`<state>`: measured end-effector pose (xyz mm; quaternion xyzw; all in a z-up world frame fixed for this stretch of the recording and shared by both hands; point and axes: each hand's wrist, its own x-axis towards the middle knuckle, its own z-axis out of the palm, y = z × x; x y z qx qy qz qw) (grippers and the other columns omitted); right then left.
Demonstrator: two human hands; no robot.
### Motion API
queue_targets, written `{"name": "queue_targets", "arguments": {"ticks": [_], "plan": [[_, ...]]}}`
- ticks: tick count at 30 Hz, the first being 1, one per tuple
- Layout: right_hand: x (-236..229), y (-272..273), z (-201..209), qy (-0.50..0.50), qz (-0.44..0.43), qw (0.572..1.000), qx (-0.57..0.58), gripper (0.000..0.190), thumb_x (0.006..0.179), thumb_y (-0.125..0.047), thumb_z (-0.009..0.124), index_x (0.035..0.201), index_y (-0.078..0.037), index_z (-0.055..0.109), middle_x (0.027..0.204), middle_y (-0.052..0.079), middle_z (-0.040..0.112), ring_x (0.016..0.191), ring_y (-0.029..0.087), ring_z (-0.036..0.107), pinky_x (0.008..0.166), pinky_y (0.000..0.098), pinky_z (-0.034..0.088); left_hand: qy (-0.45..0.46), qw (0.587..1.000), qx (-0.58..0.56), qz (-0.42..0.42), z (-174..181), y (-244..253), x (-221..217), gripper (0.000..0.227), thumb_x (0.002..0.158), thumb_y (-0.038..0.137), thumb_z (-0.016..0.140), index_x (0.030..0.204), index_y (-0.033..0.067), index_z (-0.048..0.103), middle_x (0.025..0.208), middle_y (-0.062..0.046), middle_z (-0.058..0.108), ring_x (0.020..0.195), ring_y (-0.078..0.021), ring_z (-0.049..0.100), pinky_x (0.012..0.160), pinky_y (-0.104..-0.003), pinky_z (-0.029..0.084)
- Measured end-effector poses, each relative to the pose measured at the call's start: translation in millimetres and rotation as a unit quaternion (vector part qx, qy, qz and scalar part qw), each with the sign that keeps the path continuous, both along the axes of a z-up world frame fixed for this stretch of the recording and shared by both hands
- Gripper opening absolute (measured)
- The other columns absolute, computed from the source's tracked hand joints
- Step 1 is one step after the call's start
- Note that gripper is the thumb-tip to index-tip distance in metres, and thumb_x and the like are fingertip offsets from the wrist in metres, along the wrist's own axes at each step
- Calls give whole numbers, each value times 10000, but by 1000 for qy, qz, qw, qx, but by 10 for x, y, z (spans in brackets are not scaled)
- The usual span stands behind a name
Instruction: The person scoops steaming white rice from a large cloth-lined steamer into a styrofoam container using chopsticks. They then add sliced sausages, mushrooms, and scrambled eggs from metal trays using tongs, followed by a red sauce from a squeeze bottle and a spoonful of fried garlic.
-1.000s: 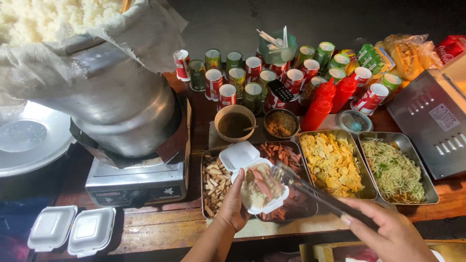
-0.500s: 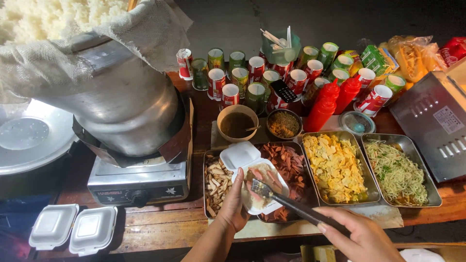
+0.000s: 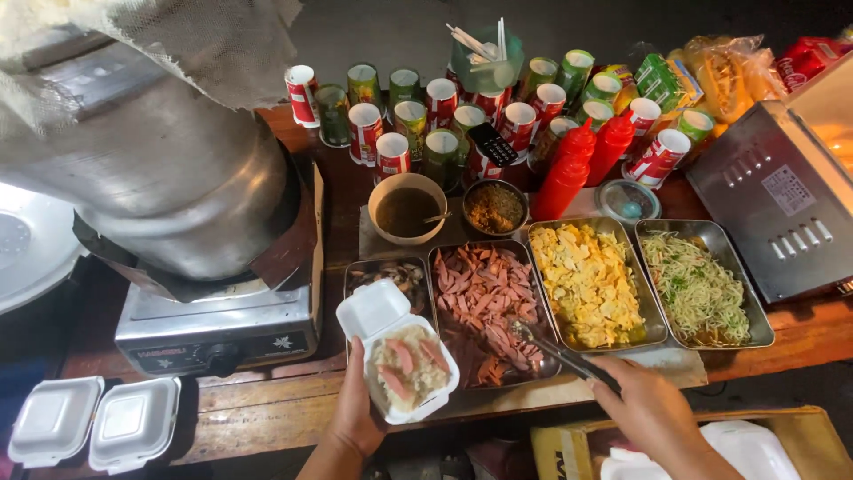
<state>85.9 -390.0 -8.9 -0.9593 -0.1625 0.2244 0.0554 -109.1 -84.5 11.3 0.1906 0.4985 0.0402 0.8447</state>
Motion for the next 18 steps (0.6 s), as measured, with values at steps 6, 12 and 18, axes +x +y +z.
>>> {"name": "queue_targets", "arguments": {"ticks": [6,12,18], "plan": [[-52,36,-166,-28,52,998,21,367,883,-463,561,1233,-392,649,1165,-113,760,1048,225,733,861,411,559,0,1000,2,0,-158,-31,0,781,834,735,346,1397,258,605,1362,-145,664,1196,-387,621,888,-608,495],[-167,228,659,102,-145,983,55,384,941,-375,652,1319,-383,723,592,35,664,443,139,447,478,273,304,2,1000,-3,4,39,-66,60,786,845,695,368,1439,228,585,1404,-146,640,1247,-383,601,963,-571,482],[-152,123,705,206,-193,932,227,385,902,-186,743,1272,-179,849,571,141,510,507,208,418,532,310,293,-51,998,24,-3,55,-128,130,812,855,677,337,1409,136,580,1338,-223,644,1208,-402,599,999,-552,483]]}}
